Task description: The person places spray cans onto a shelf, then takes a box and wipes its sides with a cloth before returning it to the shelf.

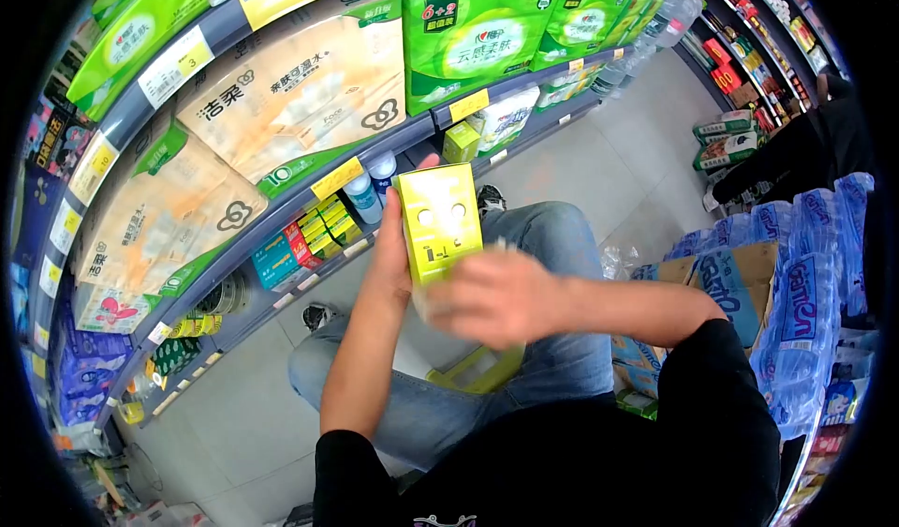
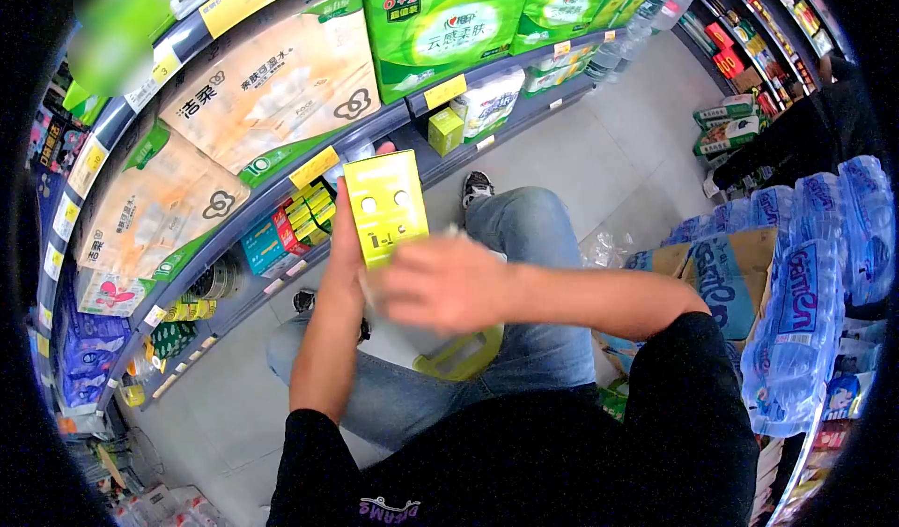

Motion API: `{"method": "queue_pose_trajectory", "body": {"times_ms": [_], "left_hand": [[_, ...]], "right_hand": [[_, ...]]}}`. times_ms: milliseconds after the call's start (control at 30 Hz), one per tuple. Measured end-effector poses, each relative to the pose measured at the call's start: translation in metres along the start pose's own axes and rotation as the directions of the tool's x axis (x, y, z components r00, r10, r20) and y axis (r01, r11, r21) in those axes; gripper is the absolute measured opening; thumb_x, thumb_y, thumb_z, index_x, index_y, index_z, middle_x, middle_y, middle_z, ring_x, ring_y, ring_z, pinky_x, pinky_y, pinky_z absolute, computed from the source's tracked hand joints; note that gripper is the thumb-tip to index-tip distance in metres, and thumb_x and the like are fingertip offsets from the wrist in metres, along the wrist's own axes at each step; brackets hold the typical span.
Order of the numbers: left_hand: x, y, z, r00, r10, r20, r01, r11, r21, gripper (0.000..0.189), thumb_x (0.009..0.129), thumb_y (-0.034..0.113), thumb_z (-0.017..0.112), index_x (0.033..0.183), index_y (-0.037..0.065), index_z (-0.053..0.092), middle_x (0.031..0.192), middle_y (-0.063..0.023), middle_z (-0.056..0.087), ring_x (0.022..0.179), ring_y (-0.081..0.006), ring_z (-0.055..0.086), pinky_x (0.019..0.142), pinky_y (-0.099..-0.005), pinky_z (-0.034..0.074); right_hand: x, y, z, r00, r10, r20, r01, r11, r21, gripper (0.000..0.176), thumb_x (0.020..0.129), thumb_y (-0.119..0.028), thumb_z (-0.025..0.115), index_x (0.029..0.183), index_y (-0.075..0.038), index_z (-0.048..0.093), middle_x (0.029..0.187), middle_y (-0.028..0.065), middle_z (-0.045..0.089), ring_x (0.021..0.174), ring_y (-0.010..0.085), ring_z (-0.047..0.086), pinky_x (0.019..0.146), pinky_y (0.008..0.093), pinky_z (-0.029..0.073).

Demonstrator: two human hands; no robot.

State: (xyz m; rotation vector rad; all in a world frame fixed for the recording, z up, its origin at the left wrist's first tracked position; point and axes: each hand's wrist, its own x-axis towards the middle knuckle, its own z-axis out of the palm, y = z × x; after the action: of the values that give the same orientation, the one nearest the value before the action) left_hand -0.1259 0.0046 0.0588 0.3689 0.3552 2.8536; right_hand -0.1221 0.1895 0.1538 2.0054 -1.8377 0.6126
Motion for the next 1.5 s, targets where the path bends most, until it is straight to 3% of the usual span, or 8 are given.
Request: {"method": "queue_pose_trajectory", "body": {"times_ms": [133,200,467,733,833,1167,1300,1500], "left_hand": [[-0.003,-0.006,0.005,0.999,-0.037,-0.008,0.038,0.99,0.137,0.07,0.106,0.063,0.039,0.162,0.022,0.03,0.149,-0.0135,0.056,0.129,-0.03,0.061,0.106,-0.0474,0.054],[-0.006,-0.014,0.001,0.987,-0.124,-0.106,0.105,0.981,-0.165,0.07,0.105,0.065,0.04,0.159,0.021,0.036,0.147,-0.0126,0.057,0.13,-0.0299,0.061,0.106,-0.048,0.054],[-0.006,-0.009,0.024,0.968,-0.03,-0.251,0.03,1.0,-0.003,0.07,0.104,0.066,0.04,0.155,0.018,0.041,0.145,-0.012,0.059,0.126,-0.0304,0.063,0.102,-0.0466,0.056],[-0.002,0.015,-0.025,0.898,0.061,-0.435,-0.14,0.978,-0.152,0.065,0.105,0.062,0.039,0.142,0.011,0.056,0.126,-0.0145,0.068,0.112,-0.0382,0.066,0.092,-0.0595,0.054],[-0.003,0.014,-0.03,0.847,0.057,-0.528,-0.174,0.969,-0.174,0.059,0.106,0.056,0.038,0.139,0.011,0.057,0.128,-0.0169,0.066,0.113,-0.0419,0.065,0.091,-0.064,0.053],[0.003,0.001,-0.008,0.798,0.039,-0.601,-0.099,0.993,-0.066,0.061,0.111,0.051,0.021,0.141,0.01,0.053,0.135,-0.0141,0.063,0.122,-0.033,0.063,0.105,-0.0478,0.051],[-0.004,0.018,-0.017,0.818,0.125,-0.561,-0.11,0.992,0.06,0.058,0.111,0.05,0.027,0.139,0.009,0.056,0.128,-0.0152,0.067,0.112,-0.0329,0.068,0.098,-0.0489,0.056],[0.007,0.012,-0.004,0.805,0.045,-0.592,-0.139,0.984,-0.114,0.059,0.112,0.05,0.021,0.14,0.01,0.055,0.133,-0.0149,0.065,0.118,-0.0323,0.065,0.104,-0.0493,0.052]], "right_hand": [[0.009,0.029,-0.012,0.994,0.08,-0.075,-0.09,0.985,-0.148,0.024,0.07,-0.013,0.072,0.094,-0.013,0.073,0.115,0.0079,0.069,0.086,0.0221,0.065,0.068,0.0351,0.055],[0.033,0.063,-0.033,0.931,0.209,-0.3,-0.244,0.966,-0.084,0.022,0.074,-0.014,0.071,0.095,-0.009,0.068,0.106,0.0107,0.065,0.086,0.029,0.061,0.066,0.0406,0.052],[0.013,0.054,-0.019,0.982,0.118,-0.149,-0.145,0.971,-0.189,0.02,0.073,-0.018,0.069,0.093,-0.013,0.069,0.105,0.0059,0.066,0.082,0.0249,0.062,0.066,0.0374,0.051],[-0.006,0.029,-0.016,0.962,0.272,0.015,-0.257,0.889,0.379,0.017,0.081,-0.01,0.08,0.097,-0.009,0.072,0.109,0.0104,0.068,0.091,0.0283,0.065,0.078,0.0385,0.054],[-0.044,0.039,-0.002,0.644,0.708,-0.291,-0.593,0.702,0.395,0.018,0.084,-0.007,0.077,0.101,-0.002,0.072,0.111,0.0185,0.068,0.1,0.0311,0.068,0.084,0.0385,0.054],[0.005,0.054,0.048,0.878,0.256,-0.404,-0.301,0.952,-0.05,0.033,0.069,-0.012,0.078,0.101,-0.014,0.074,0.113,0.0018,0.068,0.095,0.0245,0.06,0.077,0.0367,0.049],[-0.006,0.042,0.067,0.99,0.026,-0.142,-0.032,0.999,-0.043,0.03,0.07,-0.014,0.074,0.099,-0.016,0.073,0.113,0.0005,0.068,0.094,0.0237,0.06,0.075,0.0372,0.049],[0.021,0.076,0.048,0.936,0.121,-0.329,-0.169,0.978,-0.12,0.027,0.07,-0.011,0.073,0.096,-0.015,0.073,0.11,0.0012,0.07,0.087,0.0242,0.06,0.074,0.0357,0.051]]}}
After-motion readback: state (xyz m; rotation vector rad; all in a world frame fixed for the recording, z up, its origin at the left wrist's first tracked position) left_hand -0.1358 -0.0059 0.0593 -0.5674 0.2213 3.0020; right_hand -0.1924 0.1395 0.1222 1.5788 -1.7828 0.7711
